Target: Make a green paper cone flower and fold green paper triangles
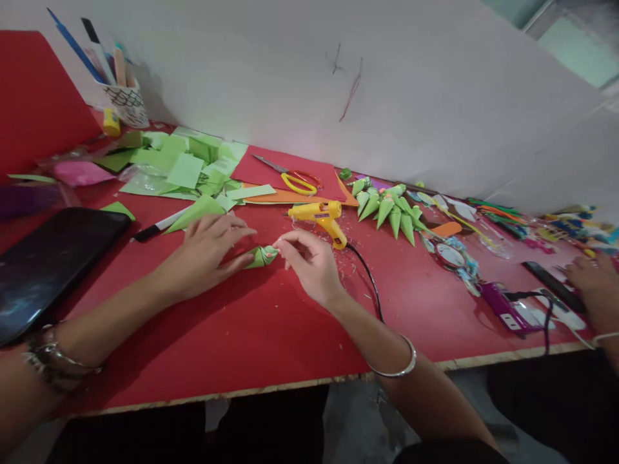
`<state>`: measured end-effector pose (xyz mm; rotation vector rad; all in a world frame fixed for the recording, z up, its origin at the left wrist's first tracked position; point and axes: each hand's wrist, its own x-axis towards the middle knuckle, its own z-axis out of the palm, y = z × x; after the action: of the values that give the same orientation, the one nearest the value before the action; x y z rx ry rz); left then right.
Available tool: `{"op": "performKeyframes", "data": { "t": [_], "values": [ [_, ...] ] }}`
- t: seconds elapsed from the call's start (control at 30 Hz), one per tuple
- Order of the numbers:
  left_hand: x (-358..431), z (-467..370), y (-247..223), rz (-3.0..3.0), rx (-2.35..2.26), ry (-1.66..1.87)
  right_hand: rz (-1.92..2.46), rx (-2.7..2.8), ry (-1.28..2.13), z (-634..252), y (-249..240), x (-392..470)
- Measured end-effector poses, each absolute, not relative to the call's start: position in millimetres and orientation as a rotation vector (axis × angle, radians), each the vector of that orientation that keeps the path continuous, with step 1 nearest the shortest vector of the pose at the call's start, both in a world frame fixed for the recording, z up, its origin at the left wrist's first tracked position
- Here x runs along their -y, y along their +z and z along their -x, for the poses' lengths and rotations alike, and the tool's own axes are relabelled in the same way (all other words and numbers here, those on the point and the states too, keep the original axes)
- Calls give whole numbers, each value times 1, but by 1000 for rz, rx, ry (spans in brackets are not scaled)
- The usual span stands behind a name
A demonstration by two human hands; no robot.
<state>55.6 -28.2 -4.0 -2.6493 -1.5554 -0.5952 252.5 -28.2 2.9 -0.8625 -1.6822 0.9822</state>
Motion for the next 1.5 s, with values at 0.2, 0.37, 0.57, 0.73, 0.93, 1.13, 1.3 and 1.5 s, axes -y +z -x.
{"op": "performKeyframes", "data": {
  "t": [0.2,0.37,0.57,0.73,0.93,1.13,1.3,1.5],
  "values": [
    [34,-66,-8,2781,1473,-495,844,1738,930,-254,3,29],
    [33,-67,-10,2775,1517,-492,844,1717,930,-253,4,29],
    [35,-70,-2,2708,1702,-624,844,1630,952,-255,8,29],
    [36,-67,1,2685,1753,-766,836,1646,851,-256,10,30],
    [37,-66,5,2665,1803,-909,924,1698,705,-256,12,31],
    [39,-69,9,2726,1806,-1043,844,1682,773,-254,10,31],
    [40,-69,7,2733,1848,-1084,853,1655,876,-253,7,33],
    [41,-69,6,2774,1822,-1072,829,1686,825,-253,9,37]
  ]
}}
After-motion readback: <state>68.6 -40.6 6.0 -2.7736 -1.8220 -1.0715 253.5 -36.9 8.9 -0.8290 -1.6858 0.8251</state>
